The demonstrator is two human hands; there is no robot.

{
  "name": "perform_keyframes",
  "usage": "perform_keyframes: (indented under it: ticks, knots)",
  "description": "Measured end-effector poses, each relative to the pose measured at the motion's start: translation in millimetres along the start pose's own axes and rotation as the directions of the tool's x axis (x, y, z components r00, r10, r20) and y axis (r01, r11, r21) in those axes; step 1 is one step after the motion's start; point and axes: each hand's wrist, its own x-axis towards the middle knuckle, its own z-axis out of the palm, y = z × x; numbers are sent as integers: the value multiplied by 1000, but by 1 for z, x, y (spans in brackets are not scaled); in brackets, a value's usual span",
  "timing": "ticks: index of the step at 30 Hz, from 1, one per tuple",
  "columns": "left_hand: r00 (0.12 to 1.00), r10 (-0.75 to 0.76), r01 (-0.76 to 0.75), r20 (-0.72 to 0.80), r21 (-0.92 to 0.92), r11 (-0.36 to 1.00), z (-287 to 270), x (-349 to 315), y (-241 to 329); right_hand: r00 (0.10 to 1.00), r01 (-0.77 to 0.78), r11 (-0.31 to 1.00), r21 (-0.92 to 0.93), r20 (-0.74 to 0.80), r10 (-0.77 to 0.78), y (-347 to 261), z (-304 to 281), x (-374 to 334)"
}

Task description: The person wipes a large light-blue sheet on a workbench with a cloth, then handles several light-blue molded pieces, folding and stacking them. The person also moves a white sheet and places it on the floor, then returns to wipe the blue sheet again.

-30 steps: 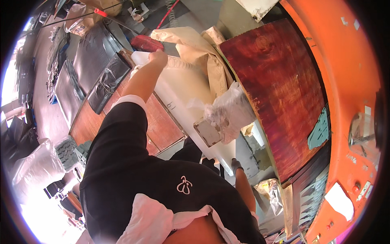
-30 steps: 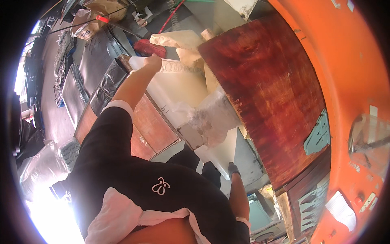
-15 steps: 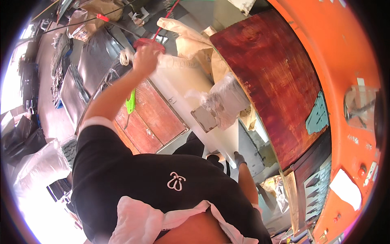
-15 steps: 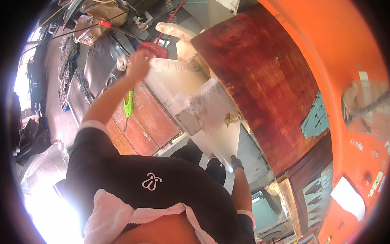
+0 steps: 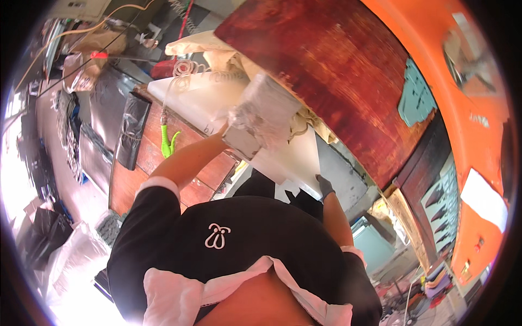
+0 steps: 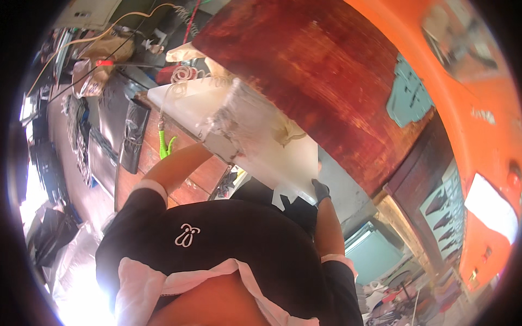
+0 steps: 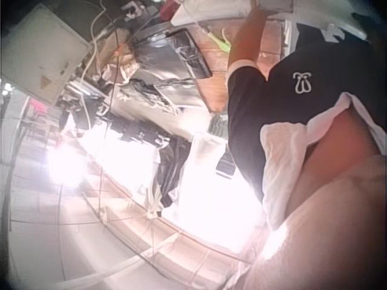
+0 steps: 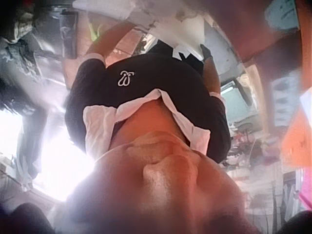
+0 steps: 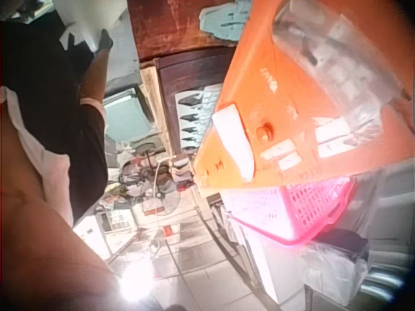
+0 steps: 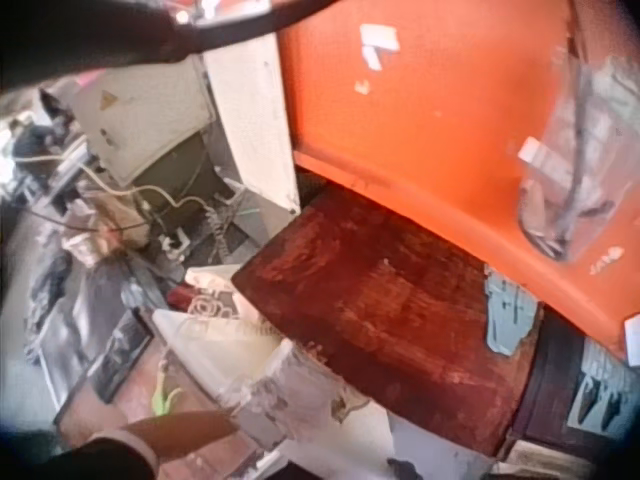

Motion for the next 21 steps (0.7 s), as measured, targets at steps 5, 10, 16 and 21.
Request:
perform_keyframes:
  ticks: [5,10,16,21]
  knots:
    - [986,-36,6,163,181,983,24,4,-16,996,30,990,135,76,-41,-7,2,-12]
    - [965,-101,44,242,230,972,32,-4,-37,989,104,990,94,95,-113,-16,12,10]
    - [986,-65,29,155,222,975,-15,-44,-41,969,166,983,73,174,-176,-47,50,-17]
    - [963,-194,108,187,393,913,-53,-57,-46,922,239,970,48,302,-242,-79,73,-38]
